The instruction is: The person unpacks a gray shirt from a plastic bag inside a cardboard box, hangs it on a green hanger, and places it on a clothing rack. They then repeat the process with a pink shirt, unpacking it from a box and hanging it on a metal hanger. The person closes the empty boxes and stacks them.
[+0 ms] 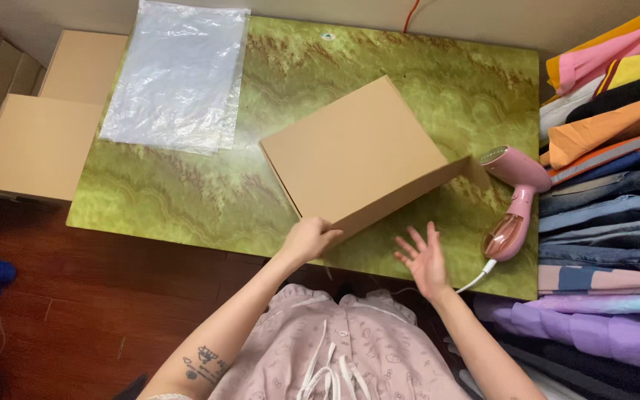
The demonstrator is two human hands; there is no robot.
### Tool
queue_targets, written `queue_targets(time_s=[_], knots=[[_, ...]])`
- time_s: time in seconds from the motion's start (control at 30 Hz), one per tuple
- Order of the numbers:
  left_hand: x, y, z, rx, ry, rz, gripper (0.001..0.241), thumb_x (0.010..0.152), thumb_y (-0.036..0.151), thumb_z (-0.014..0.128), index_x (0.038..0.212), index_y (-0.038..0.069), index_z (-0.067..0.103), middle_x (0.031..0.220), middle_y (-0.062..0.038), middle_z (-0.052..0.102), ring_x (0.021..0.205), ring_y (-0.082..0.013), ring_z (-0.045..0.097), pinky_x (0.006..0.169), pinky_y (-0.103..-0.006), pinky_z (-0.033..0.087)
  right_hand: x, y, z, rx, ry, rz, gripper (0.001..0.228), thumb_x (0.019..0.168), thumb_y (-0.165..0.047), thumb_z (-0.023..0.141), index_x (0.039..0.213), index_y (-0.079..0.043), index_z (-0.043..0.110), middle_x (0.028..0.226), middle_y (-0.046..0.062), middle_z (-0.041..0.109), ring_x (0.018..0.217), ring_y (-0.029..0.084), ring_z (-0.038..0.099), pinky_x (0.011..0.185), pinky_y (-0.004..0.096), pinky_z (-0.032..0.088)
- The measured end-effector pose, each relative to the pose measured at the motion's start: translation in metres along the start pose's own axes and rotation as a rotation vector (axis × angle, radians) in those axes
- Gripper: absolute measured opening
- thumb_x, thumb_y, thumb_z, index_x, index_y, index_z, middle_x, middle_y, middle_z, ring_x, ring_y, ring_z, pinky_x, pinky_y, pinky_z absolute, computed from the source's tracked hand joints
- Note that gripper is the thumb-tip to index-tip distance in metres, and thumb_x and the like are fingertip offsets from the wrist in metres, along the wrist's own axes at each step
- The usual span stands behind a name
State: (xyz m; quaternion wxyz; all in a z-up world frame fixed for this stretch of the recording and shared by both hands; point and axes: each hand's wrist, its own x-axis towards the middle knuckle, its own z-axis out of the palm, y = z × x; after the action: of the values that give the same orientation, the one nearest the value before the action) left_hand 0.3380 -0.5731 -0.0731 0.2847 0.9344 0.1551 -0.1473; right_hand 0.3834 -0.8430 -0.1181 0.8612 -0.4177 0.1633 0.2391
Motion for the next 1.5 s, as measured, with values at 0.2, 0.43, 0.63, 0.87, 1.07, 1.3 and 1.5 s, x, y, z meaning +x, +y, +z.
queue_targets(time_s=[0.2,0.43,0.63,0.87,1.07,1.3,1.5], knots=[[-0.018,0.066,-0.089,-1.427,-0.542,-0.135,0.043,0.08,0.018,0.069,0.109,-0.011,0.058,0.098,-0.032,0.064,0.078,-0.044,0.065,0.065,-0.0532,0.056,-0.021,-0.018,0.063,-0.969,-0.109,-0.039,0.075,0.093,-0.028,0.051,0.151,-0.013,0.005,0.151,0.029,0.005,0.135,0.044,0.026,0.107,0.056,0.027],[-0.041,-0.068,-0.214,-1.841,0.042,-0.134,0.026,0.086,0.017,0.058,0.106,0.001,0.063,0.099,-0.018,0.07,0.072,-0.0295,0.071,0.055,-0.0386,0.057,0.054,-0.007,-0.006,-1.355,0.097,-0.056,0.075,0.078,-0.036,0.071,0.144,-0.022,0.037,0.141,0.016,0.041,0.117,0.035,0.054,0.099,0.047,0.044],[-0.102,-0.214,-0.248,-1.821,0.265,-0.025,0.03,0.092,0.017,0.053,0.118,0.006,0.063,0.107,-0.006,0.071,0.087,-0.0168,0.069,0.066,-0.0238,0.055,0.024,-0.012,0.051,-1.629,-0.003,-0.115,0.07,0.083,-0.011,0.051,0.147,-0.012,0.022,0.149,0.011,0.031,0.128,0.029,0.041,0.1,0.043,0.041],[-0.13,-0.315,-0.231,-1.552,0.902,-0.362,0.033,0.088,0.033,0.061,0.12,0.026,0.064,0.115,-0.004,0.069,0.104,-0.0136,0.07,0.087,-0.0299,0.059,0.036,0.034,0.035,-2.399,0.001,-0.471,0.119,0.052,0.005,0.076,0.148,-0.007,0.007,0.151,0.034,-0.003,0.138,0.044,0.016,0.107,0.051,0.026],[-0.112,-0.19,-0.239,-0.857,0.834,-0.705,0.041,0.096,0.01,0.044,0.136,0.01,0.042,0.141,-0.007,0.043,0.13,-0.0226,0.04,0.11,-0.0401,0.031,0.069,0.028,0.07,-1.955,-0.226,-0.528,0.073,0.081,-0.015,0.053,0.144,0.003,0.021,0.149,0.023,0.024,0.137,0.035,0.025,0.112,0.045,0.022],[-0.016,-0.159,-0.076,-0.776,0.626,-0.017,0.028,0.09,0.004,0.055,0.117,-0.005,0.059,0.114,-0.025,0.06,0.115,-0.0396,0.053,0.1,-0.0468,0.039,0.116,0.018,0.096,-2.172,-0.396,0.098,0.044,0.088,-0.043,0.051,0.123,-0.019,0.062,0.12,0.011,0.065,0.114,0.029,0.061,0.094,0.045,0.047],[-0.006,-0.05,-0.027,-0.123,0.103,0.529,0.046,0.08,0.02,0.067,0.124,0.019,0.056,0.131,-0.009,0.052,0.13,-0.0344,0.038,0.109,-0.0529,0.022,0.094,-0.035,0.175,-2.032,-0.082,-0.218,0.051,0.081,-0.025,0.063,0.129,-0.014,0.052,0.154,0.014,0.018,0.108,0.045,0.058,0.091,0.052,0.051]])
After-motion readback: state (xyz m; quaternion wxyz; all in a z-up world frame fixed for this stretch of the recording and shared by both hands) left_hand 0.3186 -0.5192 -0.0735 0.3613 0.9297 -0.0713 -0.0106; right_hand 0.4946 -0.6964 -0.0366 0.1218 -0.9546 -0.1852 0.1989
